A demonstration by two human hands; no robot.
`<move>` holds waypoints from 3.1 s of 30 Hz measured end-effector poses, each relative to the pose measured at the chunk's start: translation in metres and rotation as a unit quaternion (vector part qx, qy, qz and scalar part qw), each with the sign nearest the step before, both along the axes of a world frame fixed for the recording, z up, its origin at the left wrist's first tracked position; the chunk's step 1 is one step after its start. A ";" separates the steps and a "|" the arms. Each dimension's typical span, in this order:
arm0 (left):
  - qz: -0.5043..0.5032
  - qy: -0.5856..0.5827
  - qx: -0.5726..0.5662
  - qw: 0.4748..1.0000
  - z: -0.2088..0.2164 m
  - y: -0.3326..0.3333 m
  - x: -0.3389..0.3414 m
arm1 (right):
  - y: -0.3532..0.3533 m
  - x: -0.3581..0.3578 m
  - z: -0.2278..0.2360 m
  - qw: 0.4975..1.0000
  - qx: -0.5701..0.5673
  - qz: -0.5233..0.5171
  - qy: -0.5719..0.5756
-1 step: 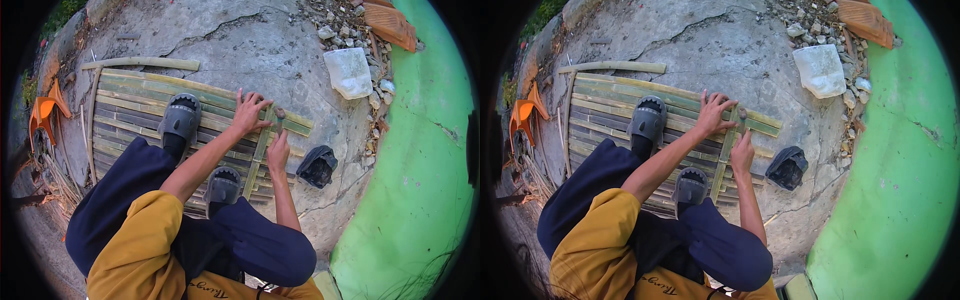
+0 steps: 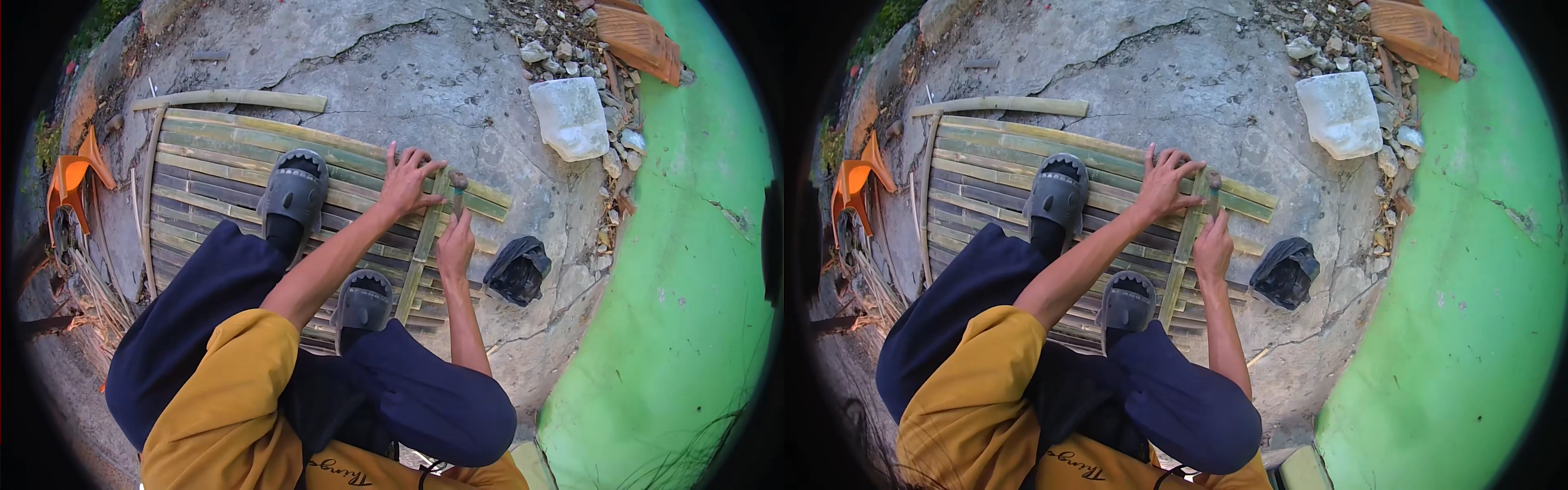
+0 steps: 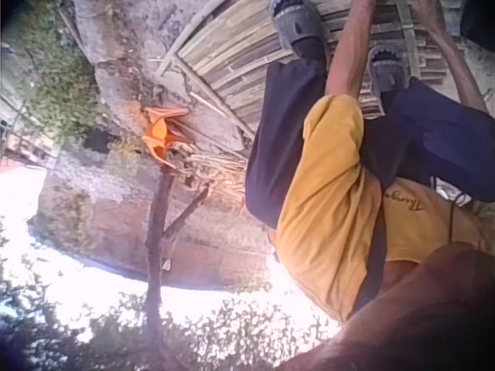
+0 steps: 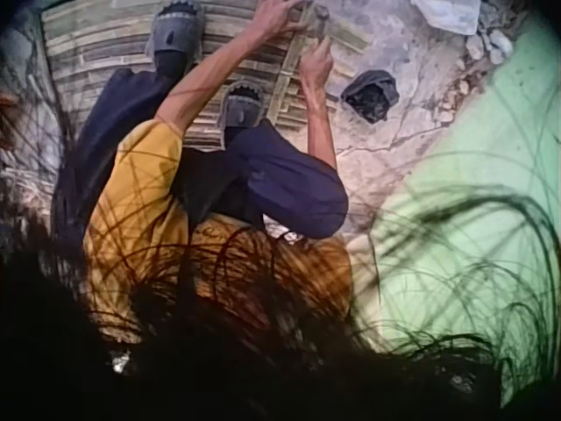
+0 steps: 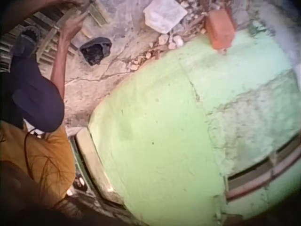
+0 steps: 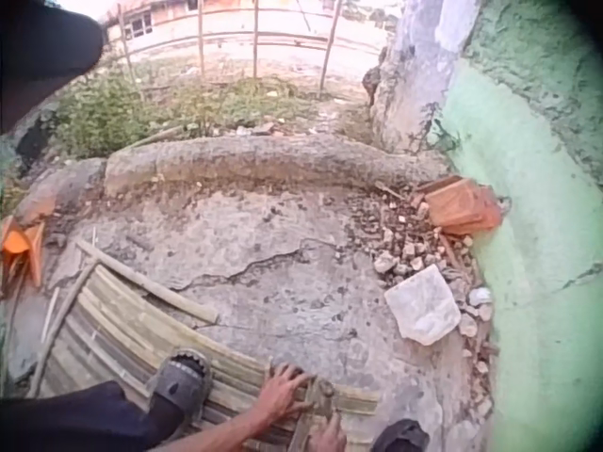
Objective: The person arranges bamboo sticks on the ground, aligns a bamboo strip across them, and secures the pieces together by hammering nails with a hammer.
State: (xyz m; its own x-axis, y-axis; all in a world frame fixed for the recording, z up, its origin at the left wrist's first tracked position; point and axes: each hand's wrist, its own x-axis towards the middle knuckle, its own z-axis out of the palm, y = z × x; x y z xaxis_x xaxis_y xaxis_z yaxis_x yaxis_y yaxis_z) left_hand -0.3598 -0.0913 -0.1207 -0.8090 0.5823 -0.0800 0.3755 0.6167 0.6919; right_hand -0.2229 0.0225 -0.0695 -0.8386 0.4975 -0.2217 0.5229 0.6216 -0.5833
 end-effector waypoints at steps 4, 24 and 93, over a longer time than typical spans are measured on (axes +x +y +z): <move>0.000 0.001 -0.006 1.000 -0.003 -0.002 -0.004 | -0.004 -0.002 0.018 0.984 0.002 -0.030 0.177; 0.003 0.020 -0.009 1.000 -0.008 -0.004 -0.003 | 0.003 0.004 0.030 0.979 0.003 0.014 0.202; -0.083 0.066 -0.100 0.989 0.010 0.023 0.110 | 0.067 -0.103 -0.018 0.993 -0.091 0.069 0.028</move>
